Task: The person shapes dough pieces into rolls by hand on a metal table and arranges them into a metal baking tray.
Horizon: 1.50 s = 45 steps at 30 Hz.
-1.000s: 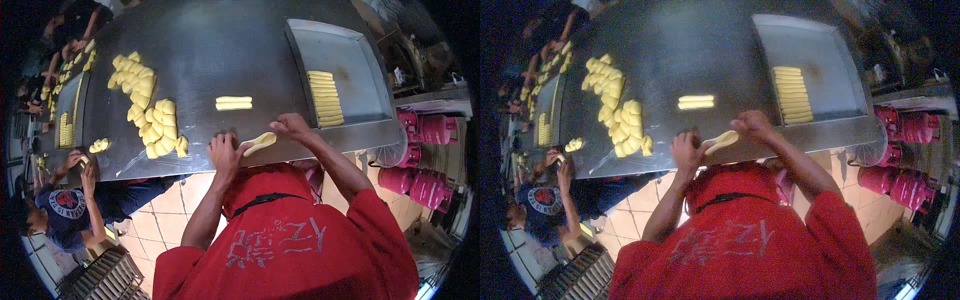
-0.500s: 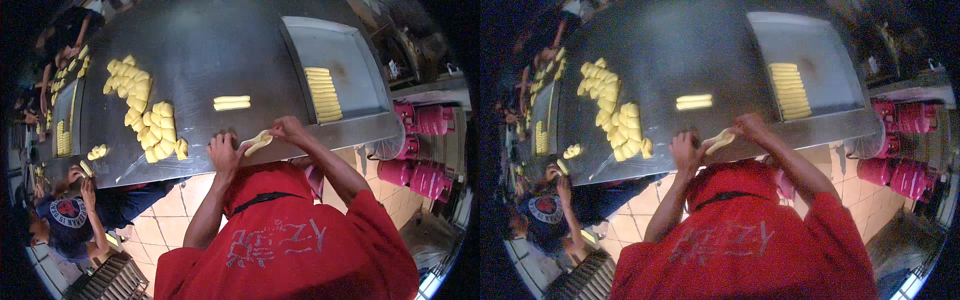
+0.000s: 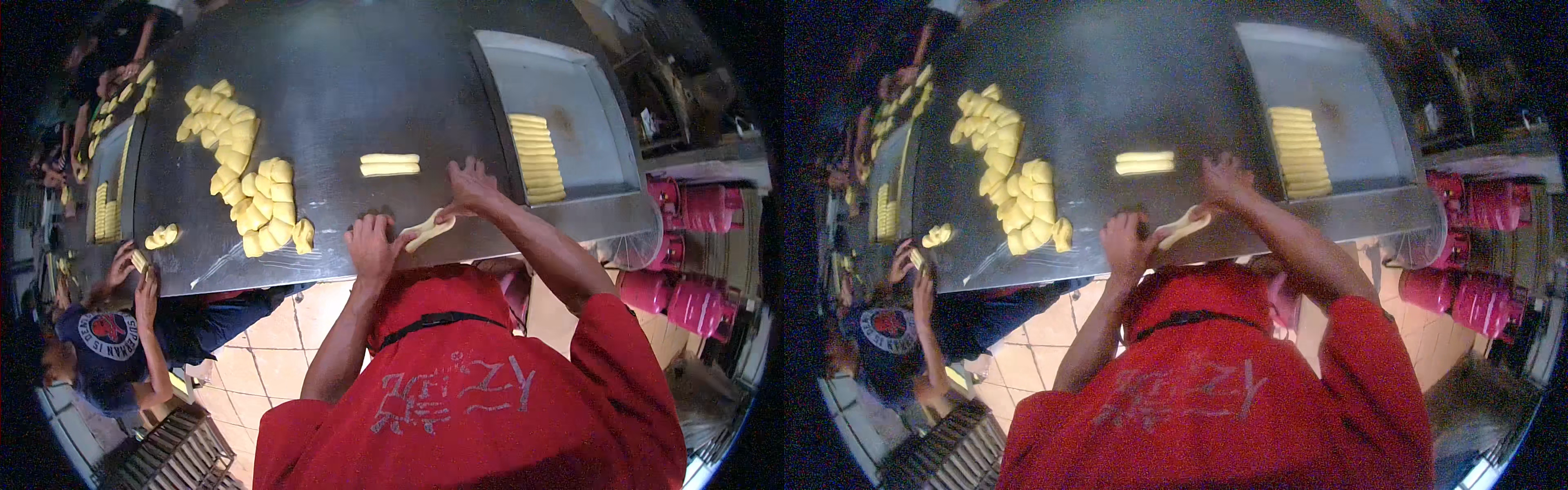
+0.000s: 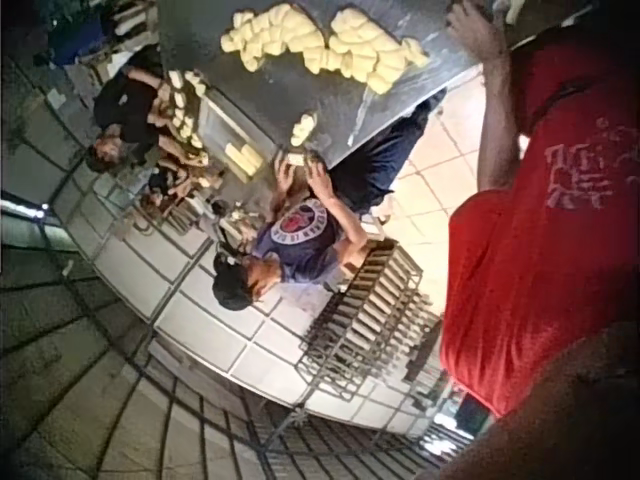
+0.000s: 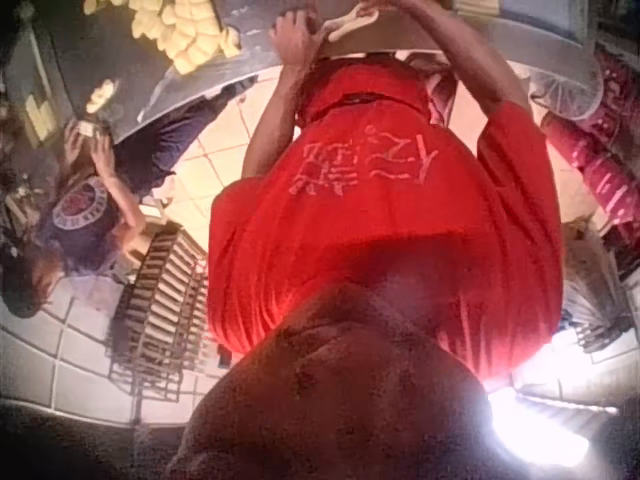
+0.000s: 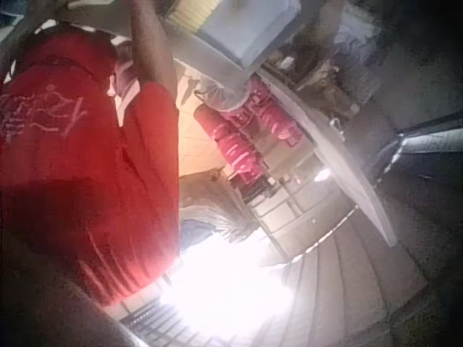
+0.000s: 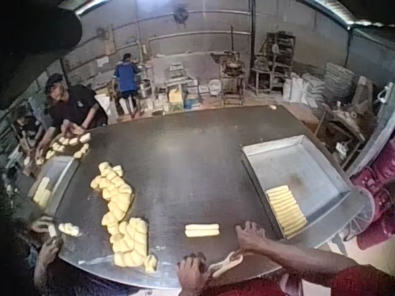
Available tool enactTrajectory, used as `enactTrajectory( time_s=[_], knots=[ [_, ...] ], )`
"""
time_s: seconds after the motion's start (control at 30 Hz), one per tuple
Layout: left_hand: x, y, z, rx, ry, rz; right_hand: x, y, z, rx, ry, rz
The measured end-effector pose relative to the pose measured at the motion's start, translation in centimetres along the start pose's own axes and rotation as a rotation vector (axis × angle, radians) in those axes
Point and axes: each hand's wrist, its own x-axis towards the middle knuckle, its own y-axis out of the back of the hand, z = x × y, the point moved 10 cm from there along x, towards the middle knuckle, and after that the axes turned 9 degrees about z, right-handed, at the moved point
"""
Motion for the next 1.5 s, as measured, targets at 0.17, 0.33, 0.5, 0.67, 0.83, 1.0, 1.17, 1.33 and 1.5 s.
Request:
enactTrajectory(
  time_s=[0.17,0.33,0.5,0.67,0.83,1.0,1.17,1.33,1.5],
  knots=[
    [1.5,-0.5,0.2,-0.069,0.102,-0.146,-0.4,-0.9,-3.9,0.003,0.039,-0.055],
    [1.7,-0.3,-1.1,0.102,0.221,-0.34,2.3,-2.7,-1.5,-0.003,0.16,0.02],
    [-0.6,-0.2,-1.9,0.151,0.163,-0.232,2.8,-3.1,-0.1,0.453,-0.129,-0.089],
    [-0.3,1.7,-1.2,-0.185,0.17,-0.317,5.5,-8.8,6.1,-0.118,0.327,-0.03],
    [-0.2,0.7,-1.8,-0.077,0.179,-0.238,5.0,-6.4,2.0,-0.036,0.287,-0.029],
    [0.3,1.6,-1.3,-0.004,0.018,-0.09,4.8,-2.4,1.0,-0.233,0.069,0.061],
    [2.5,-1.4,-0.8,-0.065,0.033,-0.186,10.6,-9.4,4.7,-0.087,0.146,0.023],
    [1.8,0.2,-0.7,0.032,-0.037,-0.207,6.1,-5.2,0.5,-0.076,0.128,0.047],
    [1.5,-2.1,-1.3,-0.058,0.005,-0.275,-0.1,-0.4,-2.2,-0.009,0.217,-0.198]
  ],
)
